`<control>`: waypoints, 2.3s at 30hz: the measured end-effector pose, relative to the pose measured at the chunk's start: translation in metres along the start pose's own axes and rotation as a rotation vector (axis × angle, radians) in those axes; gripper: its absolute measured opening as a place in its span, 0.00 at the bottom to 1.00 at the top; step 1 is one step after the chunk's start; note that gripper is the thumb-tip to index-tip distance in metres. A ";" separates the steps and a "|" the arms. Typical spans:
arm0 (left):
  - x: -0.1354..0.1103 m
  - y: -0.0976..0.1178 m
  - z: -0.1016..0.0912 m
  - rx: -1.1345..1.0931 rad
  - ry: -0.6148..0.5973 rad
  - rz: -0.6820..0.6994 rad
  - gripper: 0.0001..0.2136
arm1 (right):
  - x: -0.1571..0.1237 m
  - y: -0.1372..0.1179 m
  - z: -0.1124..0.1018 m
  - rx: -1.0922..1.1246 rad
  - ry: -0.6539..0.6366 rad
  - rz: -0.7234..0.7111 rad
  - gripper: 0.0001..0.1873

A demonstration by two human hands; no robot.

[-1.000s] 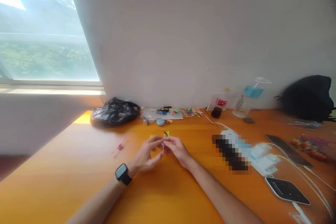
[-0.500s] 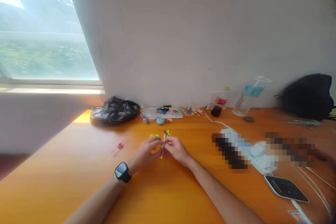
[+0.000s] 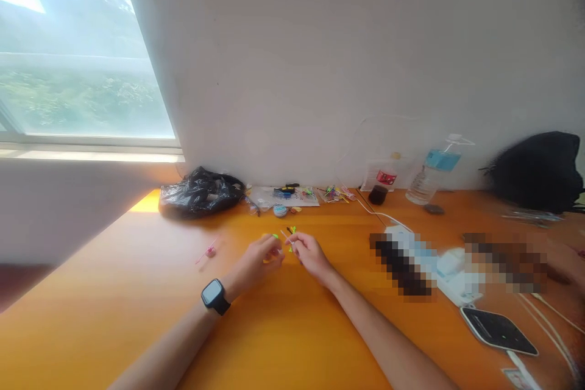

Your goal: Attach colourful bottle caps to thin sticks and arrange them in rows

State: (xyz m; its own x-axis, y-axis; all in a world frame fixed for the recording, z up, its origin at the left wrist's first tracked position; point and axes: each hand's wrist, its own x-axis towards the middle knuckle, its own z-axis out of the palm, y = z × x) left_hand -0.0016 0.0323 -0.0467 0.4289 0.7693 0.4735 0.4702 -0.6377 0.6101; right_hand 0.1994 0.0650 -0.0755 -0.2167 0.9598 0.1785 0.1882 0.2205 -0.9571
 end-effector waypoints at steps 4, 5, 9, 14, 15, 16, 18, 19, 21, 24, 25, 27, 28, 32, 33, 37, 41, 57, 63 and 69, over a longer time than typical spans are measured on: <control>0.003 -0.010 -0.004 0.085 0.010 -0.004 0.09 | 0.005 0.006 -0.011 -0.349 0.200 -0.169 0.14; 0.004 -0.012 -0.004 0.114 0.005 0.012 0.10 | 0.005 0.007 -0.012 -0.416 0.213 -0.196 0.14; 0.007 -0.020 -0.005 0.167 -0.014 -0.019 0.07 | 0.001 0.003 -0.012 -0.655 0.194 -0.239 0.09; 0.008 -0.026 -0.006 0.174 0.005 0.037 0.05 | -0.007 -0.006 -0.010 -0.824 0.144 -0.333 0.07; 0.007 -0.026 -0.007 0.181 0.024 0.037 0.06 | -0.009 -0.007 -0.010 -0.830 0.111 -0.337 0.08; 0.007 -0.027 -0.007 0.188 0.036 0.031 0.08 | -0.010 -0.007 -0.010 -0.829 0.080 -0.334 0.09; 0.006 -0.029 -0.007 0.195 0.031 0.022 0.13 | -0.011 -0.006 -0.009 -0.807 0.033 -0.313 0.11; 0.005 -0.030 -0.007 0.194 0.014 0.022 0.14 | -0.011 -0.006 -0.008 -0.789 0.021 -0.301 0.13; 0.004 -0.033 -0.008 0.188 -0.028 0.021 0.16 | -0.011 -0.005 -0.008 -0.755 0.008 -0.286 0.17; 0.003 -0.036 -0.012 0.189 -0.065 0.013 0.15 | -0.009 -0.004 -0.008 -0.723 -0.005 -0.291 0.17; 0.003 -0.036 -0.014 0.200 -0.068 0.011 0.16 | -0.009 -0.004 -0.008 -0.715 -0.010 -0.294 0.16; 0.003 -0.036 -0.019 0.246 -0.070 0.008 0.18 | -0.009 -0.004 -0.009 -0.710 -0.010 -0.299 0.15; 0.003 -0.036 -0.023 0.279 -0.066 0.004 0.20 | -0.009 -0.005 -0.009 -0.718 -0.005 -0.300 0.14; 0.003 -0.040 -0.045 0.515 0.041 -0.123 0.21 | -0.011 -0.005 -0.010 -0.798 0.027 -0.316 0.10; 0.002 -0.043 -0.052 0.603 0.075 -0.205 0.20 | -0.011 -0.006 -0.009 -0.813 0.035 -0.323 0.10; -0.008 -0.058 -0.079 0.808 0.060 -0.593 0.27 | -0.011 -0.006 -0.008 -0.831 0.051 -0.342 0.10; -0.017 -0.073 -0.095 0.709 -0.128 -0.717 0.13 | -0.010 -0.008 -0.006 -0.844 0.101 -0.347 0.10; 0.013 0.007 -0.020 -0.466 0.044 -0.436 0.21 | -0.019 -0.024 0.023 0.261 -0.192 -0.084 0.17; 0.010 0.010 -0.016 -0.337 -0.013 -0.220 0.15 | -0.014 -0.018 0.018 0.281 -0.025 0.004 0.19; 0.006 0.014 -0.011 -0.135 -0.003 -0.069 0.12 | -0.012 -0.019 0.014 0.375 -0.058 0.136 0.15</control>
State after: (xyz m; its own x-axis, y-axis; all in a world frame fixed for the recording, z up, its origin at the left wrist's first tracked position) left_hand -0.0004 0.0286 -0.0284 0.4017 0.8111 0.4251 0.3908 -0.5717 0.7214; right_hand 0.1850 0.0473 -0.0624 -0.2694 0.9621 0.0414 -0.1415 0.0030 -0.9899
